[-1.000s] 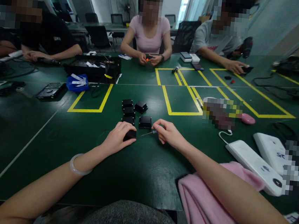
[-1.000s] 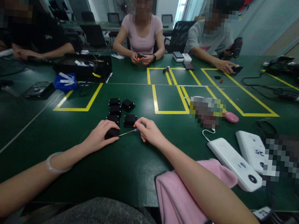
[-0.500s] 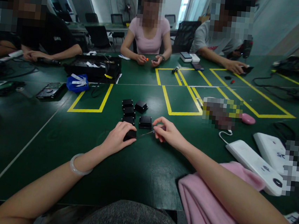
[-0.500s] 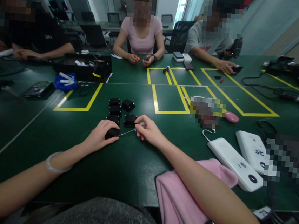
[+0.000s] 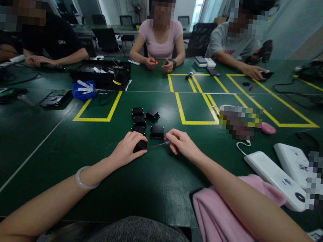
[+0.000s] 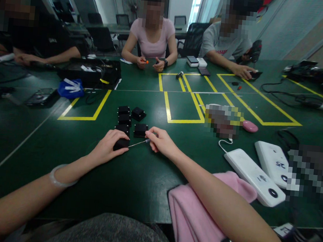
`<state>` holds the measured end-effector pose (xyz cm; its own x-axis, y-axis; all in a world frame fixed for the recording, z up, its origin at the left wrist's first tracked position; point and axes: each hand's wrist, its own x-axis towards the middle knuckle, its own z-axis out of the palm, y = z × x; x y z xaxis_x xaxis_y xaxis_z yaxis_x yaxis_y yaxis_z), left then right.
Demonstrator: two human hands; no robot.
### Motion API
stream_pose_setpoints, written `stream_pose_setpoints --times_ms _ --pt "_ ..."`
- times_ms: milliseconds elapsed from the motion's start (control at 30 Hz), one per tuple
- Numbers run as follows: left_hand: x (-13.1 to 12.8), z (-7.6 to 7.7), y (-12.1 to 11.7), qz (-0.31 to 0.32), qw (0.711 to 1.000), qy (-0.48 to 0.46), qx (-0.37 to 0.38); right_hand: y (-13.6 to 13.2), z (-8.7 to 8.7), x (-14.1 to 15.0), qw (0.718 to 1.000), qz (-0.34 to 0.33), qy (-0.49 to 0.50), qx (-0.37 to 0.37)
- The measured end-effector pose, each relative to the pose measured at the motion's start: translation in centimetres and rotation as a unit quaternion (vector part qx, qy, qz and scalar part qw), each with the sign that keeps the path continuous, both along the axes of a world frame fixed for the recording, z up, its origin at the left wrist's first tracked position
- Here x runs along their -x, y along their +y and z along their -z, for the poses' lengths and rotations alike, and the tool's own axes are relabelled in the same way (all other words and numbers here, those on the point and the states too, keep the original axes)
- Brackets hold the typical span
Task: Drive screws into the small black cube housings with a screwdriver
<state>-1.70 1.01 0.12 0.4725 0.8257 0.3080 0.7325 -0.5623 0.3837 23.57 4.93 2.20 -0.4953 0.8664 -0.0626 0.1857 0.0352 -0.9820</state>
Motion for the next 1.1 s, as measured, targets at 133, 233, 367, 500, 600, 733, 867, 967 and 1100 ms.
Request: stream_pose_setpoints --times_ms 133,233,367,500,600,733,867,967,1100 --pt "-0.03 0.06 0.01 0.002 1.0 -0.001 -0.005 0.02 -0.03 0.06 1.0 0.012 0.011 -0.006" --pt "-0.02 0.09 0.01 0.0 1.0 -0.004 -0.002 -0.02 -0.13 0.08 1.0 0.015 0.015 -0.006" --pt "-0.01 0.04 0.0 -0.001 1.0 -0.002 0.003 0.0 0.08 0.06 1.0 0.012 0.015 0.005" --pt "0.0 0.01 -0.01 0.002 1.0 0.002 0.0 0.07 0.31 0.04 1.0 0.012 0.025 -0.005" --pt "0.03 0.05 0.0 -0.001 1.0 0.001 0.002 0.04 0.17 0.04 0.999 0.017 0.026 -0.009" --pt "0.06 0.09 0.0 -0.002 1.0 -0.003 0.006 -0.07 -0.02 0.02 1.0 0.018 0.009 0.004" --pt "0.06 0.1 0.03 -0.001 1.0 -0.004 0.006 -0.06 0.09 0.0 1.0 0.017 0.012 0.001" --pt "0.03 0.15 0.07 0.0 1.0 -0.004 0.001 0.0 0.15 0.03 0.999 0.025 0.027 0.0" --pt "-0.03 0.19 0.07 -0.002 1.0 -0.003 -0.002 0.01 0.16 0.04 0.999 0.024 0.016 0.014"
